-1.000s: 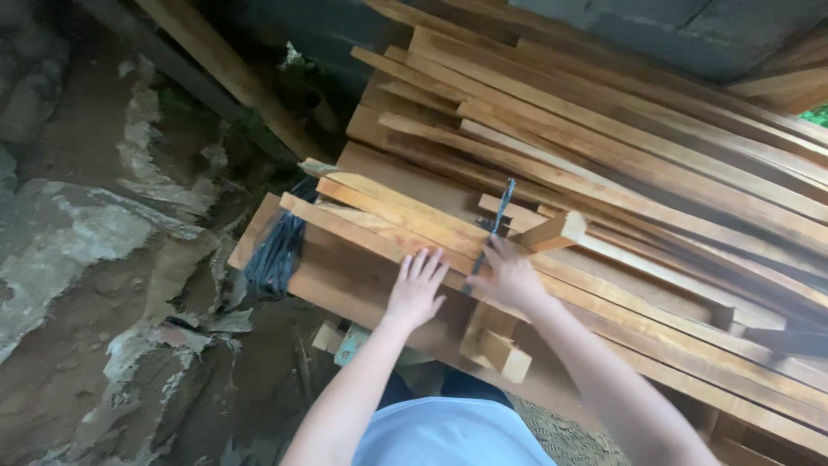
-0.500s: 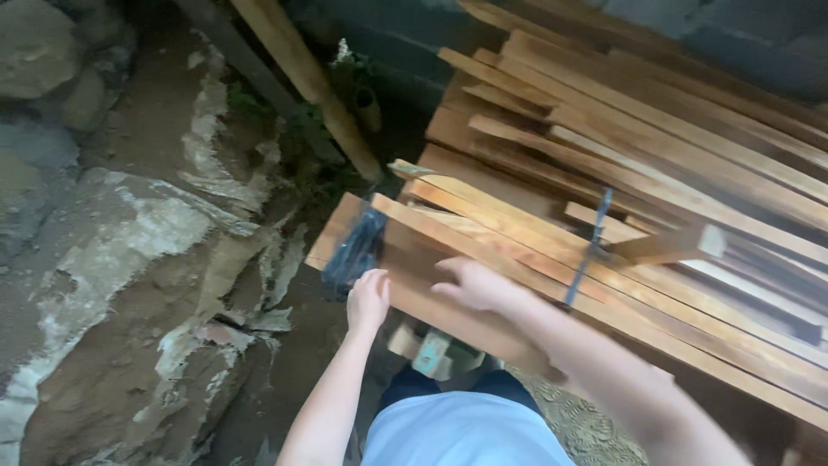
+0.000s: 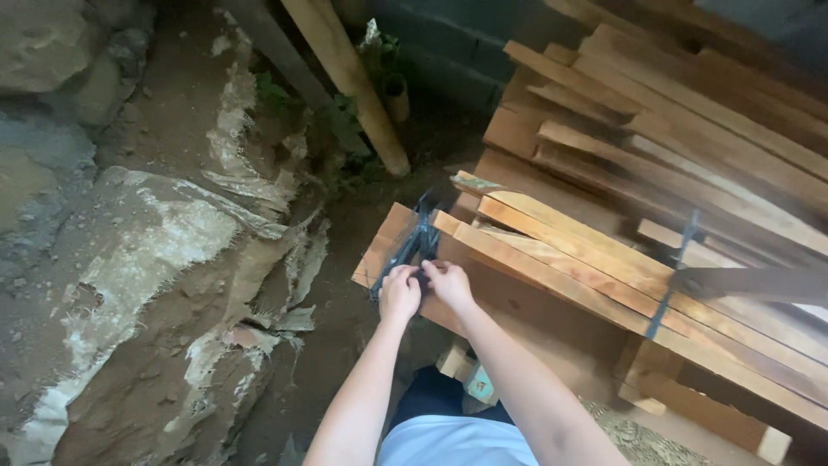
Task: Tying together thin wooden strips into bundles using flexible ties.
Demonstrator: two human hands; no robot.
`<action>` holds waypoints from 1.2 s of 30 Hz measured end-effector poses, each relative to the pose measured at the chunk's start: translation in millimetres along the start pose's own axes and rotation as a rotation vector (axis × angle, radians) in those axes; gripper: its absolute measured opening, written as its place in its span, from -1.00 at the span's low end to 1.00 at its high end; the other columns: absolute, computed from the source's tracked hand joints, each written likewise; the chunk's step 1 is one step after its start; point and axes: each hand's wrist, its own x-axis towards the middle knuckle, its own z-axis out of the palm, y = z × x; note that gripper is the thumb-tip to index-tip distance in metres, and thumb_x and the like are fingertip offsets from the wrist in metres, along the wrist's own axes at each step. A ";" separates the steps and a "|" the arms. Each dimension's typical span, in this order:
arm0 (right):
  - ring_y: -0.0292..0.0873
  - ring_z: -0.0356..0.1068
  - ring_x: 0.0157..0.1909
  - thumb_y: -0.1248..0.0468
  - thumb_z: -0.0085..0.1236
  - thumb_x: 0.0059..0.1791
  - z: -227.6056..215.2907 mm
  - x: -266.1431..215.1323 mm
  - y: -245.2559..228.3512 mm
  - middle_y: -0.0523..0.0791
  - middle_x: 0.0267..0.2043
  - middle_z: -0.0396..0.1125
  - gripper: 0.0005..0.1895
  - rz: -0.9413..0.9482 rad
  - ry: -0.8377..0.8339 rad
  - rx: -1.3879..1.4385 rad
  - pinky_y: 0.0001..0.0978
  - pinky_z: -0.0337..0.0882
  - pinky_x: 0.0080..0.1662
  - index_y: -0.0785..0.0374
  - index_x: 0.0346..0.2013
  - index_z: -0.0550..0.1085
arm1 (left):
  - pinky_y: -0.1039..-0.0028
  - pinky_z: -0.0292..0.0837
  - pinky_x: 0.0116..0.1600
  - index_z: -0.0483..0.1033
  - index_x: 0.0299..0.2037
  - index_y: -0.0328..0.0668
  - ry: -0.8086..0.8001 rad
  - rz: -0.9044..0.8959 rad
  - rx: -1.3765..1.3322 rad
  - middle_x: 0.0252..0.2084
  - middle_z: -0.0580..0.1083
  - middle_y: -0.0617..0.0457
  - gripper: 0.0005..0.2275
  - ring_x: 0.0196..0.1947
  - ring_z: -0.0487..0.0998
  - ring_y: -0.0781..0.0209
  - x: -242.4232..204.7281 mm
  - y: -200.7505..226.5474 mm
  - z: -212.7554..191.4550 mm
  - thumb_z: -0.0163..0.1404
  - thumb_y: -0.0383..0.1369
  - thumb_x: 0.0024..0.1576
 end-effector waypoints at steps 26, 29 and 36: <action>0.02 0.44 -0.19 -0.03 -0.01 0.07 -4.1 -6.9 4.2 0.03 -0.22 0.48 -0.46 0.104 0.129 0.114 -0.04 0.43 -0.12 0.32 0.15 0.49 | 0.12 0.27 0.31 0.55 0.05 0.28 -0.114 -0.324 -0.084 0.09 0.55 0.21 -0.71 0.24 0.49 0.05 54.1 -23.4 20.2 -0.05 0.00 0.19; -0.06 0.46 -0.52 0.10 0.00 0.11 -12.7 -20.6 -10.1 0.01 -0.47 0.45 -0.50 0.082 0.151 0.236 -0.12 0.47 -0.41 0.49 0.14 0.45 | 0.14 0.26 0.32 0.57 0.04 0.33 -0.105 -0.283 -0.065 0.10 0.56 0.26 -0.74 0.26 0.47 0.09 60.9 -36.9 33.3 -0.01 0.00 0.20; -0.06 0.40 -0.37 0.03 -0.13 0.16 -48.7 -46.0 -5.5 -0.07 -0.51 0.41 -0.64 -0.127 0.063 0.110 -0.16 0.45 -0.19 0.02 -0.20 0.64 | 0.10 0.29 0.30 0.57 0.00 0.40 -0.096 -0.195 0.011 0.09 0.54 0.31 -0.76 0.23 0.49 0.14 53.0 -31.3 24.5 0.03 0.02 0.18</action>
